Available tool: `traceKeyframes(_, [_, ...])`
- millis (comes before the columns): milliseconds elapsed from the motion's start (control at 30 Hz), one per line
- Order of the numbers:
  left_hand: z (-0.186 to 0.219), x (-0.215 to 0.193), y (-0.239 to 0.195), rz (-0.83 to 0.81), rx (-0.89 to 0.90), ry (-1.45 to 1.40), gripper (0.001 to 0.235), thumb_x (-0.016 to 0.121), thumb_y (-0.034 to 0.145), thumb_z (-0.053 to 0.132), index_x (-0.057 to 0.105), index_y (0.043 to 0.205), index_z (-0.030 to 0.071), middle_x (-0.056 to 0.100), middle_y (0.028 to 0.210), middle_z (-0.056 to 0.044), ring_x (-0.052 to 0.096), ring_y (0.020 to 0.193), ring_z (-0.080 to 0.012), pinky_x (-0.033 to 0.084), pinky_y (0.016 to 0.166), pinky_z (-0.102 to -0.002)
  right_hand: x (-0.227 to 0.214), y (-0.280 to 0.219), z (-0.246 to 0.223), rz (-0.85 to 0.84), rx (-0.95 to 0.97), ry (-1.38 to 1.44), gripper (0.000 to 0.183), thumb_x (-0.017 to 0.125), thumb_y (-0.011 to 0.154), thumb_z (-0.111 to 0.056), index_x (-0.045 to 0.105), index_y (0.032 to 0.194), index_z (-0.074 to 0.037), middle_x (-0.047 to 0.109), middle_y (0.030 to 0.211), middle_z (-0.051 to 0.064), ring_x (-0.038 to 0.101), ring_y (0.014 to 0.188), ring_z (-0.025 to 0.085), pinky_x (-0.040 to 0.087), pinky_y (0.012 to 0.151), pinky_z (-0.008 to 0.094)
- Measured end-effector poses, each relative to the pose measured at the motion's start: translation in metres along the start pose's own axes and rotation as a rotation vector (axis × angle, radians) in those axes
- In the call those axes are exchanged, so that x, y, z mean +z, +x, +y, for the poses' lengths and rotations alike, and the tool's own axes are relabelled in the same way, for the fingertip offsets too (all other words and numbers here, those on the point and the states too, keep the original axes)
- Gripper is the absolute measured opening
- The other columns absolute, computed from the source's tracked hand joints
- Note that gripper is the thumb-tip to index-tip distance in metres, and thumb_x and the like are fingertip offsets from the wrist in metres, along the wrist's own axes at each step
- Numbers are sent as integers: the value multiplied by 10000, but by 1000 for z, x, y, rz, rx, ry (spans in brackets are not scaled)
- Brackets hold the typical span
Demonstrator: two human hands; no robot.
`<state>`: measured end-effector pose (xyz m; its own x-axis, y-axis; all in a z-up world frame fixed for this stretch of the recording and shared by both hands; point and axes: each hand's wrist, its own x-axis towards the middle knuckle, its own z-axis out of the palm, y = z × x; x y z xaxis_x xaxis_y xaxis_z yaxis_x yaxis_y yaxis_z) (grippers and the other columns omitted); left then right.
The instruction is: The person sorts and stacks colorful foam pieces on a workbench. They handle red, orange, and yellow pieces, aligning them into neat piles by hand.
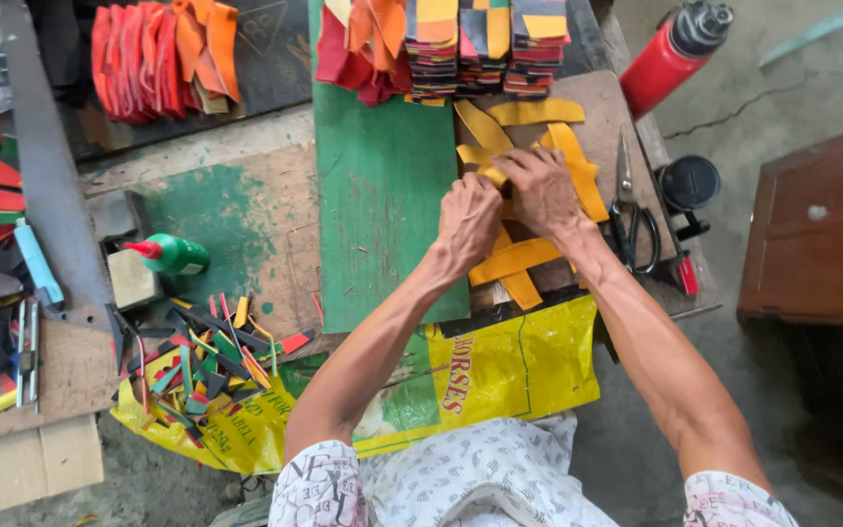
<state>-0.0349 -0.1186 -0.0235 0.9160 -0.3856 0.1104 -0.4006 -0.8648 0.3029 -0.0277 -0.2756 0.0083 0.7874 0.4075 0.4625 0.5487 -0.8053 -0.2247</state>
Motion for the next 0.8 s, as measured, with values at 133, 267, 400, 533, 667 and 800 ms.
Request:
traceKeyframes(133, [-12,-31,-11,114,14,30,459,661,700,-28,584,1148,-87,664,978,-230,671,926,-369,582,770,-436,-11,-2,0,223,61,43,331,626,952,19,675,1273,-45,733,1117,141,700,1026,315,494,941,435])
traceKeyframes(267, [-45,-69,-65,388,-183,-384,472,623,893,-5,587,1363,-13,719,1013,-190,697,886,-315,575,765,-433,-15,-14,-12,306,607,546,209,619,1026,-64,655,1231,-60,717,976,41,690,843,154,558,729,284])
traceKeyframes(400, [-80,-84,-124,380,-532,-834,483,625,932,73,550,1398,-30,742,951,-118,719,809,-171,596,741,-316,16,-17,-45,154,726,1460,226,661,981,-50,643,1207,-46,715,1030,-10,671,903,79,553,783,224])
traceKeyframes(533, [-100,-77,-164,437,-627,-930,492,659,937,78,549,1396,-60,722,981,-73,670,831,-102,573,732,-273,58,-16,-89,-123,895,1338,192,632,1044,-158,733,1138,-25,675,858,-24,583,707,60,474,591,226])
traceKeyframes(667, [-112,-67,-177,490,-655,-1037,460,661,937,90,590,1363,-69,714,985,-53,650,822,-78,560,723,-251,69,-3,-107,-145,663,813,196,745,1007,-165,755,1087,14,653,784,3,546,693,52,470,579,237])
traceKeyframes(800, [-117,-58,-184,490,-618,-994,378,651,965,76,660,1305,-89,705,958,-65,629,817,-84,538,730,-240,60,9,-116,-210,674,919,329,632,925,-58,678,1249,-22,701,821,23,642,658,83,537,561,253])
